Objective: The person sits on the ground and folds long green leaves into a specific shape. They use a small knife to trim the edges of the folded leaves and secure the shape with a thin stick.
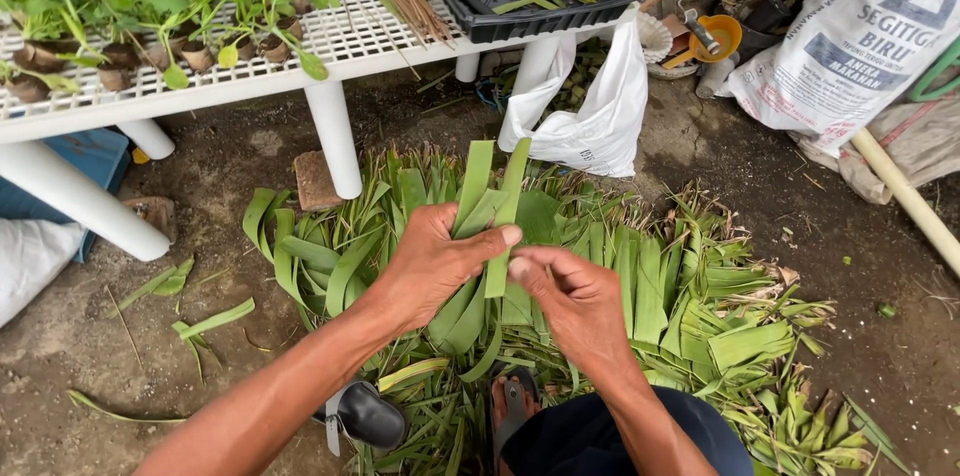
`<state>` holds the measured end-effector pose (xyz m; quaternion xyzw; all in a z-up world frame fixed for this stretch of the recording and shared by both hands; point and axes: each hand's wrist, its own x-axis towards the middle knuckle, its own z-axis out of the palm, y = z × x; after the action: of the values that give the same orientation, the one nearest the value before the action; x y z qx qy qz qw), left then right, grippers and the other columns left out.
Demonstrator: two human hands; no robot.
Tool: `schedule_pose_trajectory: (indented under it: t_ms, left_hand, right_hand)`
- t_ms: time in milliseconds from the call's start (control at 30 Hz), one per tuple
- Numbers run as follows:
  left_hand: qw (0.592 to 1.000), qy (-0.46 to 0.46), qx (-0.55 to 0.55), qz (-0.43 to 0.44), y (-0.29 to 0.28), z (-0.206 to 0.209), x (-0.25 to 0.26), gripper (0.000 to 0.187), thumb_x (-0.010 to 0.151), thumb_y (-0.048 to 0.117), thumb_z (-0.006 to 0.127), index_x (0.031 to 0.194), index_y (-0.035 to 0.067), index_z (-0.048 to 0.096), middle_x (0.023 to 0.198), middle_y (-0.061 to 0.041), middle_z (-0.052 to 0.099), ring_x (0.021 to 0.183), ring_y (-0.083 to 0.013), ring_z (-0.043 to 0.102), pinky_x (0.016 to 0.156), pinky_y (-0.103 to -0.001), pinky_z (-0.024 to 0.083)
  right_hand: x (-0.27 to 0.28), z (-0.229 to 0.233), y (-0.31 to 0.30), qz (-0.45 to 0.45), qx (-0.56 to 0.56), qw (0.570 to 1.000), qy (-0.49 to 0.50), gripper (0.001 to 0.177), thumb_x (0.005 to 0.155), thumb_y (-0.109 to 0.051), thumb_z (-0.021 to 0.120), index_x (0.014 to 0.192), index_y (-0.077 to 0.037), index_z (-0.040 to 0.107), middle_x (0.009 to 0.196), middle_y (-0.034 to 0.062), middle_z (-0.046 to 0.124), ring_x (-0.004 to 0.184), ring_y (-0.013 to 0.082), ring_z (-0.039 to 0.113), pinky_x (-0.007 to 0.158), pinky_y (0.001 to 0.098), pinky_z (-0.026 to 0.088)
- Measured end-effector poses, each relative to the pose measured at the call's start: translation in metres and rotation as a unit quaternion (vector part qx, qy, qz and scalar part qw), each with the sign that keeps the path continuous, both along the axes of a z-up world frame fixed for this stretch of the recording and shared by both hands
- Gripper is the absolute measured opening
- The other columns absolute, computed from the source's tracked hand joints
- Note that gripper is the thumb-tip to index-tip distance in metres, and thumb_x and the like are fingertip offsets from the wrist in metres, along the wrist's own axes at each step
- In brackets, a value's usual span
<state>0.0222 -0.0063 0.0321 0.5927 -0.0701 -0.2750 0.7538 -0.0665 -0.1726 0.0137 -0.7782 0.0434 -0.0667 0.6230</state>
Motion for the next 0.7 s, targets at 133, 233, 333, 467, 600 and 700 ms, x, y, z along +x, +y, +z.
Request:
schedule_pose_trajectory:
  t_ms: [133,233,333,467,600,700]
  left_hand:
    - [0.999,0.041,-0.019,-0.023,0.006,-0.005,-0.008,0.011,0.091,0.006,0.079,0.093,-0.004,0.074,0.071,-0.011,0.067,0.044,-0.0098,0.048,0.044,-0.022,0.042]
    - [0.995,0.078,0.001,-0.064,0.003,-0.003,-0.021,0.015,0.088,0.006,0.081,0.097,-0.005,0.075,0.075,-0.011,0.067,0.05,-0.012,0.053,0.047,-0.023,0.045]
    - [0.991,0.081,0.005,-0.111,-0.001,0.004,-0.031,0.025,0.085,0.005,0.082,0.103,-0.009,0.073,0.082,-0.016,0.067,0.062,-0.0192,0.061,0.06,-0.03,0.053]
    - [0.987,0.1,0.003,-0.128,-0.006,0.002,-0.029,0.027,0.084,0.005,0.084,0.106,-0.007,0.075,0.085,-0.014,0.069,0.055,-0.0115,0.058,0.054,-0.023,0.053]
    - [0.992,0.087,-0.005,-0.086,-0.006,0.02,-0.026,0.025,0.095,0.017,0.076,0.104,-0.007,0.077,0.071,-0.015,0.07,0.041,-0.0067,0.045,0.043,-0.02,0.04]
    - [0.997,0.08,-0.007,-0.005,-0.008,0.011,-0.018,0.023,0.097,0.017,0.074,0.105,-0.005,0.077,0.077,-0.016,0.074,0.041,-0.0065,0.046,0.045,-0.019,0.04]
  right_hand:
    - [0.007,0.007,-0.006,-0.118,-0.127,0.96,-0.222,0.032,0.092,0.003,0.074,0.123,-0.007,0.074,0.096,0.0132,0.078,0.046,0.0038,0.042,0.043,0.0209,0.04]
    - [0.005,0.021,-0.009,-0.147,-0.223,0.923,-0.279,0.038,0.093,0.002,0.074,0.129,-0.01,0.071,0.111,0.0091,0.075,0.052,0.0021,0.043,0.047,0.0207,0.04]
    - [0.003,0.031,-0.004,-0.148,-0.26,0.908,-0.292,0.029,0.093,0.0,0.075,0.119,-0.012,0.075,0.118,0.0121,0.075,0.071,0.0126,0.06,0.06,0.0271,0.052]
    - [0.005,0.037,-0.009,-0.148,-0.246,0.91,-0.299,0.023,0.091,0.006,0.073,0.106,-0.009,0.08,0.107,0.0129,0.073,0.076,0.0153,0.066,0.067,0.0261,0.055]
    - [0.011,0.02,-0.019,-0.145,-0.138,0.939,-0.281,0.018,0.094,0.0,0.072,0.106,-0.011,0.081,0.104,0.0102,0.073,0.08,0.0079,0.062,0.07,0.0236,0.053]
    - [0.009,0.018,-0.014,-0.088,-0.045,0.957,-0.271,0.017,0.096,0.002,0.068,0.107,-0.005,0.079,0.1,0.0184,0.075,0.082,0.0211,0.071,0.077,0.0334,0.059]
